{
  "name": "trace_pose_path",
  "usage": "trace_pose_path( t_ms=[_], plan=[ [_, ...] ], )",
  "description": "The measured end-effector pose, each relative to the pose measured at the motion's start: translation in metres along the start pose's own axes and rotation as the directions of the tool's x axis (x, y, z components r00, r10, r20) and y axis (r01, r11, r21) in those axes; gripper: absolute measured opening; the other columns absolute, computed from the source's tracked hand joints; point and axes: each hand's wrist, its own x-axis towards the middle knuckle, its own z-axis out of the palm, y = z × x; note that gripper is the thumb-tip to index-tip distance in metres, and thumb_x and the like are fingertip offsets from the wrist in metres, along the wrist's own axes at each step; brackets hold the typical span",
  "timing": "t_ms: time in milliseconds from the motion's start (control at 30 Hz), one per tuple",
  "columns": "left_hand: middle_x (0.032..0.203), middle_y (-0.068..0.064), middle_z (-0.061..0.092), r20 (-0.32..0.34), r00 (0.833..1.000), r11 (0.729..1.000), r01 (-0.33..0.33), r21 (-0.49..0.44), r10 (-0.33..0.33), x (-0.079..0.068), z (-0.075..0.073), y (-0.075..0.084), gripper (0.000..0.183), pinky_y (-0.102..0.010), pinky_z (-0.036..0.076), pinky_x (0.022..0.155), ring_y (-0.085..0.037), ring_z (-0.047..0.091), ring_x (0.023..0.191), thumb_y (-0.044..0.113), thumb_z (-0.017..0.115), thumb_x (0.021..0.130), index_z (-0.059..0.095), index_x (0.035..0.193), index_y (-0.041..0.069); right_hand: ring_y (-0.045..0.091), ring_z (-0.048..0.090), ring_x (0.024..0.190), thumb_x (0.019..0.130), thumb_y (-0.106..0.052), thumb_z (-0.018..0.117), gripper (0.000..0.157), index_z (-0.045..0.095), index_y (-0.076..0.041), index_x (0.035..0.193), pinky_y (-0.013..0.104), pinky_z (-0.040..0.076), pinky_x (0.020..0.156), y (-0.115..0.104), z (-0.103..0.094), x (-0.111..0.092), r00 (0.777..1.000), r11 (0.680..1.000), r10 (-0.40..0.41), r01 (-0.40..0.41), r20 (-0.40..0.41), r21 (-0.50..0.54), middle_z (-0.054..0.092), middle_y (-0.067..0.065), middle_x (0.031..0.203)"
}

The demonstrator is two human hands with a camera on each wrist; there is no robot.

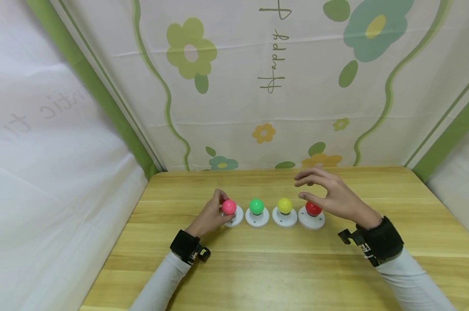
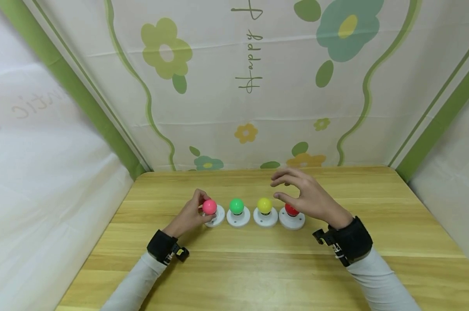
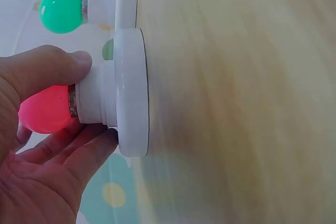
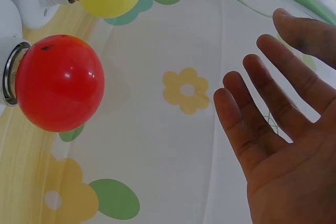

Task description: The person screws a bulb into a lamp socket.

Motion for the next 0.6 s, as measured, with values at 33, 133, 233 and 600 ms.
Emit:
trace_pose_path(
  t_ms=[33,133,233,600],
  plan=[
    [0.112,-0.006,0.052,0.004,1.000,1.000,0.006,0.001,-0.006,0.000,0.000,0.000,0.057,-0.032,0.052,0.091,-0.018,0.056,0.108,0.009,0.078,0.079,0.036,0.117,0.009,0.018,0.057,0.102,0.076,-0.002,0.079,0.036,0.068,-0.014,0.108,0.039,0.053,0.082,-0.003,-0.001,0.001,1.000,1.000,-0.004,0.004,-0.001,-0.001,0.062,0.009,0.114],
    [0.112,-0.007,0.053,0.012,1.000,1.000,0.022,0.008,-0.022,0.000,0.000,0.001,0.057,-0.033,0.052,0.092,-0.018,0.056,0.109,0.011,0.078,0.079,0.036,0.118,0.009,0.017,0.057,0.103,0.076,-0.001,0.078,0.035,0.067,-0.014,0.107,0.040,0.053,0.082,-0.006,-0.001,0.001,1.000,1.000,0.010,-0.010,0.006,-0.003,0.062,0.009,0.115],
    [0.116,-0.007,0.052,0.017,1.000,1.000,0.026,0.005,-0.026,0.000,0.001,0.001,0.063,-0.033,0.051,0.093,-0.018,0.055,0.109,0.016,0.079,0.080,0.036,0.124,0.006,0.013,0.056,0.105,0.078,-0.006,0.079,0.037,0.066,-0.019,0.110,0.036,0.053,0.084,0.003,0.001,-0.002,1.000,1.000,0.020,-0.020,0.018,-0.016,0.061,0.004,0.116],
    [0.138,-0.013,0.046,-0.008,0.999,0.997,-0.053,0.051,0.053,-0.001,-0.025,0.015,0.082,-0.046,0.036,0.109,-0.027,0.041,0.129,0.051,0.064,0.089,0.026,0.149,0.009,0.011,0.052,0.109,0.081,-0.019,0.077,0.040,0.063,-0.021,0.118,0.038,0.053,0.084,0.019,-0.004,-0.012,0.998,0.989,0.041,-0.034,0.043,-0.144,0.057,-0.003,0.124]
  ],
)
